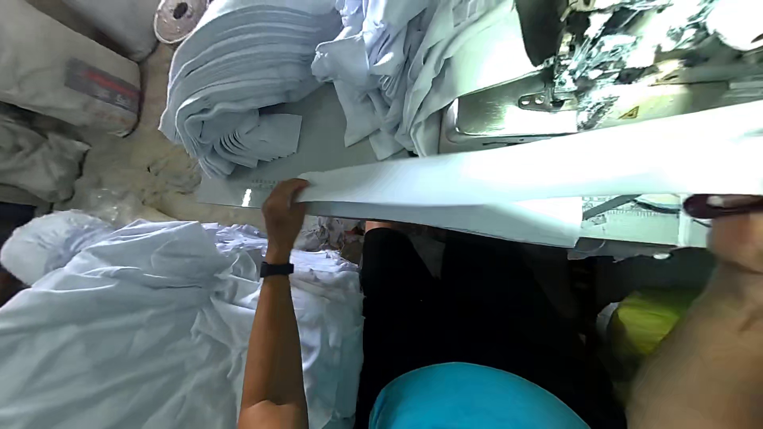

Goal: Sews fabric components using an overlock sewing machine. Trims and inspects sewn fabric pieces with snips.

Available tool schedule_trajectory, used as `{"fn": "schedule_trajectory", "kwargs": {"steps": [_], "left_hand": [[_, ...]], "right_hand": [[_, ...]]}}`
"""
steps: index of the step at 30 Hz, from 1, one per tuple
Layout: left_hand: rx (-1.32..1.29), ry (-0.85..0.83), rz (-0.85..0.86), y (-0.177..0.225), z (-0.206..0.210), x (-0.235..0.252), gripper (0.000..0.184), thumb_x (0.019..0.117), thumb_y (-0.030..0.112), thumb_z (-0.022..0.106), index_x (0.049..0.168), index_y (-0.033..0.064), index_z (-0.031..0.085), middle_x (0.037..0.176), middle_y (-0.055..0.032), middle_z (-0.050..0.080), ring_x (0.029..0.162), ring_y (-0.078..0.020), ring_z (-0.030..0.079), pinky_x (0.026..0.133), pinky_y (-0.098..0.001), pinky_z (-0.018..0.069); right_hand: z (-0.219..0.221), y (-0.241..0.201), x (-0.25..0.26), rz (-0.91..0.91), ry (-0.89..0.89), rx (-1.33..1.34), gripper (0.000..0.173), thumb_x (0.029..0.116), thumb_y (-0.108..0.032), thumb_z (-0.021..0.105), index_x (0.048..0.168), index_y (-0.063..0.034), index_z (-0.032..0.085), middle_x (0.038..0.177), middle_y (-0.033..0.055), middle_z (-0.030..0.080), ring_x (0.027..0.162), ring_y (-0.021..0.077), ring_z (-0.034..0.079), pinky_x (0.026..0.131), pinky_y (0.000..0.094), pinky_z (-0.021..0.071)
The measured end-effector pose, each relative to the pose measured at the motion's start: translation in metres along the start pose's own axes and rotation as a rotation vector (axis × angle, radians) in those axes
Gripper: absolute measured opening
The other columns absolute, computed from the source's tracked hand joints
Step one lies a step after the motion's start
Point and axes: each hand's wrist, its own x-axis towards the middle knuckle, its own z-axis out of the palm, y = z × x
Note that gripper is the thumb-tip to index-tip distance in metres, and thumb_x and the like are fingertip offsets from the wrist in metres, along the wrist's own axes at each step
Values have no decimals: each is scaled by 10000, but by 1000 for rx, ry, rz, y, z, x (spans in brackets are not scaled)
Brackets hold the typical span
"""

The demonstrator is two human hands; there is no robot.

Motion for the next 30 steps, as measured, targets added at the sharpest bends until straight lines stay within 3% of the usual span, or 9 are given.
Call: {"fn": "schedule_trajectory", "kwargs": {"steps": [2,4,7,10,12,15,18,22,30], "left_hand": [[-445,287,-250,-9,-7,17,259,1013,1,458,1219,-101,576,1126,-101,689,1026,-139,668,949,-345,549],[-964,580,-344,4,-14,39,213,1116,121,275,1202,93,468,991,28,652,917,-54,659,874,-277,570],[-1389,550,-95,36,-12,59,362,1130,211,215,1067,171,569,904,46,711,905,-86,702,897,-285,574],[-1166,-28,105,90,18,55,193,1079,283,464,1187,278,623,1085,128,670,1102,-73,633,1046,-315,495],[-846,-272,254,141,48,53,80,987,239,660,1054,263,696,1022,149,694,990,-19,663,898,-247,564],[-737,-465,409,190,88,50,43,929,98,718,922,57,729,1129,-2,709,1077,-63,664,938,-254,565],[-737,-551,410,206,108,51,42,883,44,744,894,3,740,1194,-92,718,1177,-122,656,1028,-302,535],[-730,-523,325,214,107,54,29,874,-9,730,886,16,740,945,-5,750,930,-49,709,872,-231,586],[-846,-388,180,211,104,52,109,900,-12,712,901,88,757,935,69,758,895,-28,714,840,-235,599]], "right_hand": [[16,6,-6,-30,-62,-111,207,890,-43,692,1014,-204,655,894,-141,697,734,7,663,646,201,587],[32,24,-22,-51,-144,-216,186,875,-22,681,973,-181,682,888,-164,694,646,-49,613,555,159,540],[43,57,-37,-142,-277,-387,177,892,28,559,977,44,715,989,65,677,764,-18,597,675,129,503],[54,48,-38,-164,-410,-362,222,891,28,553,1016,53,735,1058,115,688,845,10,631,736,134,527],[60,31,-36,-171,-461,-226,156,913,-57,624,983,16,743,1019,50,692,791,-28,617,663,108,520],[65,16,-32,-243,-522,-86,216,880,-193,764,941,13,749,960,25,694,736,-53,575,612,87,478],[66,16,-33,-330,-512,-92,236,838,-186,815,847,29,718,933,58,692,766,-32,577,640,91,467],[61,19,-35,-349,-471,-108,134,874,-83,749,800,18,700,938,69,692,755,-25,585,643,91,477],[49,24,-41,-201,-408,12,78,884,-46,712,815,-16,735,921,8,728,760,-29,638,664,115,537]]}}
